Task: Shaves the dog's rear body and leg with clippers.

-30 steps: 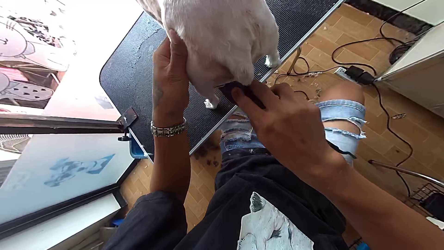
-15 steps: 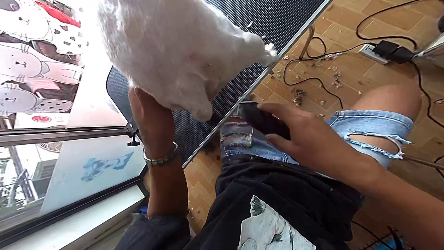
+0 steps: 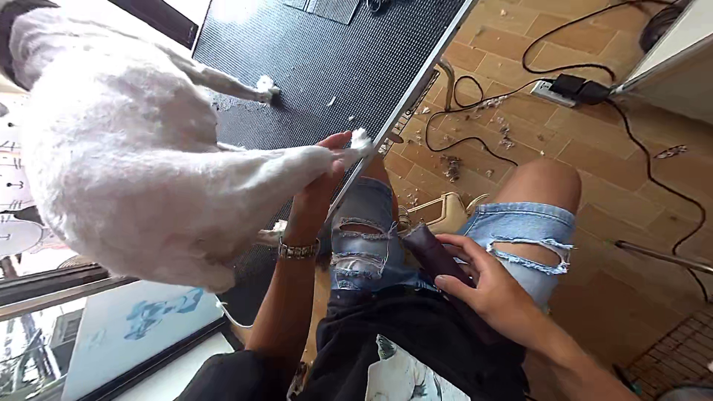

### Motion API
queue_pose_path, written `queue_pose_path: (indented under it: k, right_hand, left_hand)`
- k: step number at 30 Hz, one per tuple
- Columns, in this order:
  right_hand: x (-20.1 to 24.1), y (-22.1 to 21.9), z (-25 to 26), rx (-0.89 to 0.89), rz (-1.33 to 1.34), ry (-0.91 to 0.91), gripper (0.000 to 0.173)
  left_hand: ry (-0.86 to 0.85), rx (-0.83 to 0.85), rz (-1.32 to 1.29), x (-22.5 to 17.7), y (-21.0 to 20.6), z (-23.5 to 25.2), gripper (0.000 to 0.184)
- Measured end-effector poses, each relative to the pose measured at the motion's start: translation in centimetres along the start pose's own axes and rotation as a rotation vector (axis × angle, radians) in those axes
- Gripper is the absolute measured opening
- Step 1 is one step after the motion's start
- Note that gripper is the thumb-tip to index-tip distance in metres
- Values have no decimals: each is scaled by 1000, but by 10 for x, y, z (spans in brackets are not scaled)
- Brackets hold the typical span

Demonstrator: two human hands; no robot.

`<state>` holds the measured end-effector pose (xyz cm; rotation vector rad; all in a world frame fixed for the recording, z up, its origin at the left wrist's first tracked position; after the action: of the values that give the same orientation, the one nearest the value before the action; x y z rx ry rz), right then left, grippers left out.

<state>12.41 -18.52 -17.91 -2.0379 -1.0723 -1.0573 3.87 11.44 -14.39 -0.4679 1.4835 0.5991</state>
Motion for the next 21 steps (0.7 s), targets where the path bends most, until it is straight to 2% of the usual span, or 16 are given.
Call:
queue_pose_path:
  k: [1,3,5,7,11,14,17,21]
  right_hand:
    - [0,1,2,-34,-62,38,60]
    - [4,4,6,-118,-240,73,58]
    - [8,6,8,-194,-373,107,58]
    - [13,9,8,-251,-399,143,56]
    - [31,7,2,-304,-381,218,55]
    - [47,2,-4,-317,-456,286,55]
    - [59,-3,-4,-302,-584,364,55]
    - [63,-7,0,-298,-639,362,57]
  left_hand:
    - [-37,45,64,5,-1,12,40]
    - [-13,16,131,3,-7,23,48]
    - [62,-71,35,-15,-16,28,55]
    - [143,-80,-108,-42,-26,31,63]
    - [243,103,-268,-70,-30,22,76]
    - [269,224,-259,-60,-20,7,82]
    - [297,254,-298,-45,-13,4,80]
    - [273,305,-299,-47,-9,5,76]
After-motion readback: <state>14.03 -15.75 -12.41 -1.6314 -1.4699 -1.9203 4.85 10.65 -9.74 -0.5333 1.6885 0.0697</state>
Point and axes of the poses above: each hand's wrist, its own z-axis towards the middle knuckle, its own y-axis out of the back of the hand, x = y × z, the point moved 3 cm from there along z, towards the middle knuckle, and after that the axes turned 3 degrees about -x, right-handed, at the moved point
